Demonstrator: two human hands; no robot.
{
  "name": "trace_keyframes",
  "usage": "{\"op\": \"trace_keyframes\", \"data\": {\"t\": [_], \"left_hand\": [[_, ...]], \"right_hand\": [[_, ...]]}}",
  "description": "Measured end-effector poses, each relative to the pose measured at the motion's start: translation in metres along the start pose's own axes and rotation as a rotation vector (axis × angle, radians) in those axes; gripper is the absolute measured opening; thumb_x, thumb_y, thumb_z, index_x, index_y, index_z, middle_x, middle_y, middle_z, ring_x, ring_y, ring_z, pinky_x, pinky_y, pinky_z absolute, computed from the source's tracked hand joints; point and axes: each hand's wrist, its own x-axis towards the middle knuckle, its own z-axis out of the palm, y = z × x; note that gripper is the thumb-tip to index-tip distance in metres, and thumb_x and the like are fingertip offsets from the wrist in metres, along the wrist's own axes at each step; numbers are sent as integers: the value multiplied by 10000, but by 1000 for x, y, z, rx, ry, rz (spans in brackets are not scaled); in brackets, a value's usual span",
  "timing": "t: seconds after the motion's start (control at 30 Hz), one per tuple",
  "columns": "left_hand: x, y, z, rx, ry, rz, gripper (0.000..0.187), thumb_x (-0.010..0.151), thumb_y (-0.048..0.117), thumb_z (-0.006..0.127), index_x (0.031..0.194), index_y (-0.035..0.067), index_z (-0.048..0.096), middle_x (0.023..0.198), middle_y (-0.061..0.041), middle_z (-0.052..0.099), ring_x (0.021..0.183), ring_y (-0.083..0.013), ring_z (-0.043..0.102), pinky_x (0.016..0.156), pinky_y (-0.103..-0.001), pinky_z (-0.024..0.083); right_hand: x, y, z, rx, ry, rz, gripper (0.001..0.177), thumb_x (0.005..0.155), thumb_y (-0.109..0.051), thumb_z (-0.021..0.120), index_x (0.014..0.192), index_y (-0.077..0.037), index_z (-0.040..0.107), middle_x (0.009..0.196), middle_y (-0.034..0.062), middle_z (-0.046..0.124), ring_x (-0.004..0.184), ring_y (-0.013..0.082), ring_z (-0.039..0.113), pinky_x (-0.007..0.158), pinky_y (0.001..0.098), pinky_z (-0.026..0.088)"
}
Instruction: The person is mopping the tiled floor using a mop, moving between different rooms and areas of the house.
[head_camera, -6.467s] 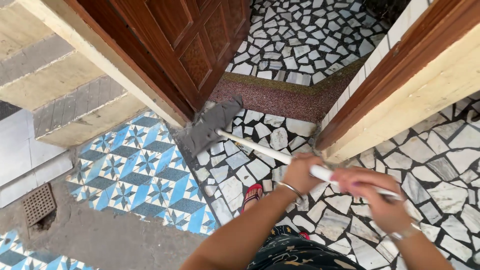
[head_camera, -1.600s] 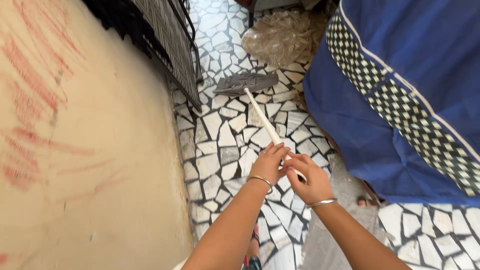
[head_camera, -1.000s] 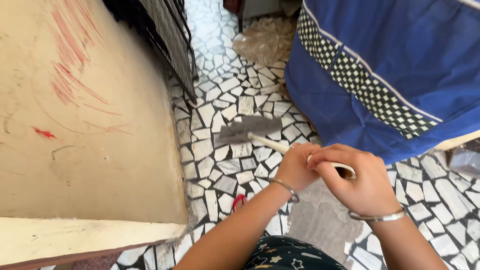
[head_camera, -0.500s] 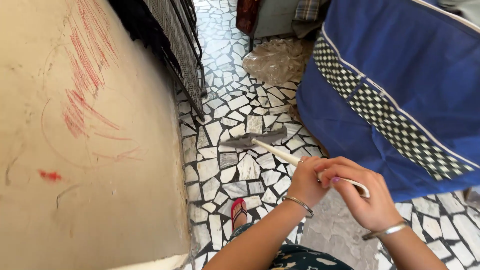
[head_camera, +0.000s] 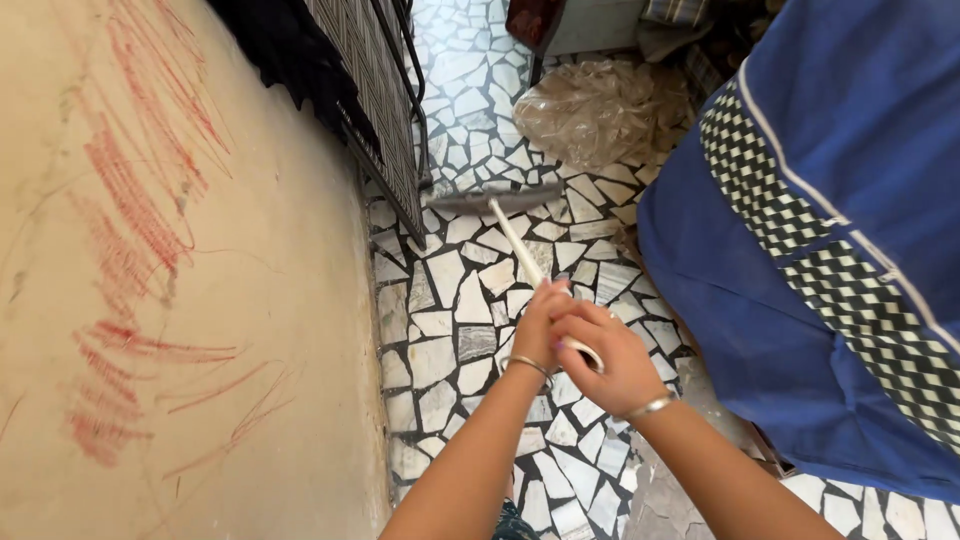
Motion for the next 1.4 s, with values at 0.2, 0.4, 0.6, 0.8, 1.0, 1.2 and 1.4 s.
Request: {"op": "trace_keyframes", "data": {"t": [0.2,0.4,0.6,0.8,1.0,1.2,1.4], "left_hand": [[4,34,-15,228,-7,74,260,857,96,654,1114,108,689,1127,-113,623,1149,-328,529,1017,-322,441],[-45,65,17,642,-94,156,238,830,15,638,1057,86,628,1065,-60,638,1115,-316,618,1106,-351,458],[-129,143,76,661,-182,83,238,706,61,729,898,90,591,1021,-79,608,1123,-350,568,992,-415,456],[-207,209,134,560,-133,231,180,734,115,728,834,119,578,952,-74,623,1068,-334,542,972,-437,438],[-252,296,175,435,-156,175,149,793,200,709,824,114,592,815,-71,618,888,-296,592,859,-399,442],[-282,290,181,513,-221,368,120,849,205,659,849,114,581,860,-57,619,907,-274,590,879,-389,452],[-280,270,149,453,-300,298,171,822,196,659,749,107,532,782,-74,559,848,-278,563,861,-377,453]], "right_hand": [[15,19,25,-10,33,-220,109,813,-139,650,908,-87,652,1167,105,644,1069,347,562,929,422,464],[-53,22,17,73,36,-7,103,832,-157,648,891,-82,687,1093,83,657,1023,301,602,902,391,493],[-158,-3,-18,44,78,4,96,825,-155,647,860,-81,697,1060,82,681,992,290,635,854,379,504],[-246,-70,-68,34,124,46,103,799,-139,640,820,-77,719,1003,69,726,895,275,694,780,366,534],[-298,-128,-114,31,201,31,122,802,-106,624,799,-49,732,874,65,733,769,235,725,711,317,550],[-324,-114,-91,506,179,-164,267,898,-122,566,650,-36,519,672,62,570,667,219,651,602,319,481],[-315,-88,-46,557,284,-385,266,860,-136,550,619,-63,465,598,61,527,572,227,585,588,338,511]]}}
